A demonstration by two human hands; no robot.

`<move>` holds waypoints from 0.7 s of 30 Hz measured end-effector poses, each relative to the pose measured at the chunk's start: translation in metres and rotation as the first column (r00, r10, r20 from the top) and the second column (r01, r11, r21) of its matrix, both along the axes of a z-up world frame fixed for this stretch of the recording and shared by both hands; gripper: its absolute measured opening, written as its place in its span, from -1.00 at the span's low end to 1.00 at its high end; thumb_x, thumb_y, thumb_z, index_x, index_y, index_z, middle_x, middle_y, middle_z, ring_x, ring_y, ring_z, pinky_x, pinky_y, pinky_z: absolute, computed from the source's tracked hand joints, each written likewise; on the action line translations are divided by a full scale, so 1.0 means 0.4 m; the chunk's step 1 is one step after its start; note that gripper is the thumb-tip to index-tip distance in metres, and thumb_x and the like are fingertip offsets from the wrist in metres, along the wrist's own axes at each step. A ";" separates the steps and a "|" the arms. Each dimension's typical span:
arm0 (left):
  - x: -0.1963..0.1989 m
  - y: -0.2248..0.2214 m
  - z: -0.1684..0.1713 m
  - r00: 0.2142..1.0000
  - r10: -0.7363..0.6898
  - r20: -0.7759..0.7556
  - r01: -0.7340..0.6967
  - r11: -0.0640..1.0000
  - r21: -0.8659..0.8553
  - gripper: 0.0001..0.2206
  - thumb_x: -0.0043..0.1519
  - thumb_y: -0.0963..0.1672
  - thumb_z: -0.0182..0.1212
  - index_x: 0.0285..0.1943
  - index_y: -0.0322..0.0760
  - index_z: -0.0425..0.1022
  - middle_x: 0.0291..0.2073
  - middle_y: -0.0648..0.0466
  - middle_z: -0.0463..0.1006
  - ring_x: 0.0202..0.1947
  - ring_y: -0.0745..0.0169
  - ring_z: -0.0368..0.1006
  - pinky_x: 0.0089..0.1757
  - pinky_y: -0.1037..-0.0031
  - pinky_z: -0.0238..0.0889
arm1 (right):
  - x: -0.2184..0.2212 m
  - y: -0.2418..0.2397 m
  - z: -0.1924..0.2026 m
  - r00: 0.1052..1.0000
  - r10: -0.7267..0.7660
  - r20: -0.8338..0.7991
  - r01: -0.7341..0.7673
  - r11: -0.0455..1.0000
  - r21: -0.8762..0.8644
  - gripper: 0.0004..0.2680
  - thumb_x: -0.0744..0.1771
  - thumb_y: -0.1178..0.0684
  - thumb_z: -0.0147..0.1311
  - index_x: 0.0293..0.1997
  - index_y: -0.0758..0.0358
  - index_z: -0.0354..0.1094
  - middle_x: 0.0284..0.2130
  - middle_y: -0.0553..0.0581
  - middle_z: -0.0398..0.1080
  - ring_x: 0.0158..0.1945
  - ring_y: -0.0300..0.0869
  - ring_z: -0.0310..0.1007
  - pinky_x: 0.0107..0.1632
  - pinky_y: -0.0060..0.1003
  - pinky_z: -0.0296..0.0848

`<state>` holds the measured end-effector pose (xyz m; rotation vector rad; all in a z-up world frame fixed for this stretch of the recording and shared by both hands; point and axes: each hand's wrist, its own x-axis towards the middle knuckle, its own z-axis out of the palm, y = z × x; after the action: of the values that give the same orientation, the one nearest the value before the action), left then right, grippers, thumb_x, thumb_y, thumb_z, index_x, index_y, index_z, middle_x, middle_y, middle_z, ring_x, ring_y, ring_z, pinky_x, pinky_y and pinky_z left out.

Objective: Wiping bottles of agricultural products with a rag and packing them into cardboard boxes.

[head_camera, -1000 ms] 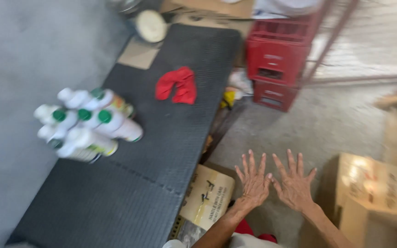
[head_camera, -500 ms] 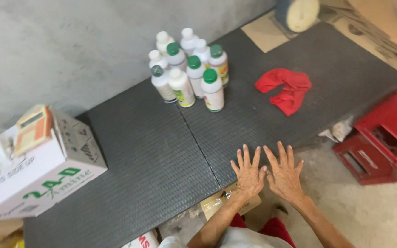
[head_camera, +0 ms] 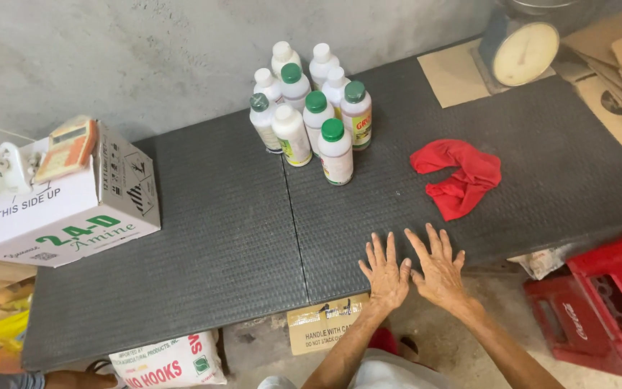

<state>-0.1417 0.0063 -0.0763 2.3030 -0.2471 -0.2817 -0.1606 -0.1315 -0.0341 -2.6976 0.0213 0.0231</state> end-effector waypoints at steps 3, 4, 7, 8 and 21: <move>0.012 -0.024 -0.029 0.999 0.046 0.013 -0.047 0.998 0.036 -0.32 0.38 0.03 -0.05 0.64 -0.18 -0.22 0.58 -0.33 -0.38 0.54 -0.52 -0.46 0.27 -0.46 -0.53 | 0.019 -0.025 -0.019 0.999 0.016 -0.051 -0.013 0.999 0.047 -0.30 0.21 0.06 0.27 0.48 -0.31 -0.15 0.50 0.24 -0.30 0.53 0.28 -0.39 0.25 0.70 -0.20; 0.021 -0.028 -0.041 0.997 0.075 0.031 -0.077 0.996 0.040 -0.33 0.40 0.03 -0.05 0.64 -0.18 -0.22 0.58 -0.34 -0.39 0.54 -0.53 -0.45 0.26 -0.47 -0.52 | 0.029 -0.029 -0.024 0.997 0.034 -0.069 -0.030 0.998 0.063 -0.30 0.22 0.06 0.26 0.49 -0.30 -0.16 0.49 0.24 -0.31 0.53 0.28 -0.40 0.25 0.70 -0.23; 0.083 -0.031 -0.094 0.977 0.188 0.100 -0.196 0.978 0.069 -0.31 0.37 0.03 -0.01 0.64 -0.16 -0.19 0.58 -0.32 -0.36 0.54 -0.50 -0.37 0.25 -0.47 -0.41 | 0.058 -0.030 -0.022 0.990 0.066 -0.126 -0.064 0.998 0.021 -0.27 0.21 0.04 0.27 0.53 -0.31 -0.14 0.49 0.21 -0.29 0.54 0.24 -0.37 0.28 0.67 -0.18; 0.111 -0.023 -0.096 0.976 0.193 0.096 -0.201 0.977 0.071 -0.31 0.37 0.03 -0.01 0.64 -0.16 -0.19 0.58 -0.32 -0.36 0.54 -0.50 -0.37 0.25 -0.47 -0.41 | 0.066 -0.036 -0.029 0.989 0.071 -0.131 -0.069 0.997 0.022 -0.27 0.21 0.04 0.27 0.53 -0.31 -0.14 0.49 0.21 -0.29 0.54 0.24 -0.37 0.28 0.67 -0.18; 0.560 0.093 0.087 0.801 0.524 0.290 -0.447 0.845 -0.293 -0.02 0.18 0.14 0.31 0.61 -0.35 -0.24 0.55 -0.41 -0.29 0.53 -0.48 -0.28 0.30 -0.29 -0.30 | 0.457 -0.225 -0.083 0.975 0.068 -0.212 -0.117 0.966 -0.230 -0.28 0.19 -0.12 0.33 0.48 -0.28 -0.14 0.54 0.13 -0.39 0.57 0.23 -0.43 0.26 0.72 -0.16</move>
<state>0.0824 0.0436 -0.0417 2.0995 0.1419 0.4210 0.0223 -0.2216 -0.0674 -2.9255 -0.0436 0.3457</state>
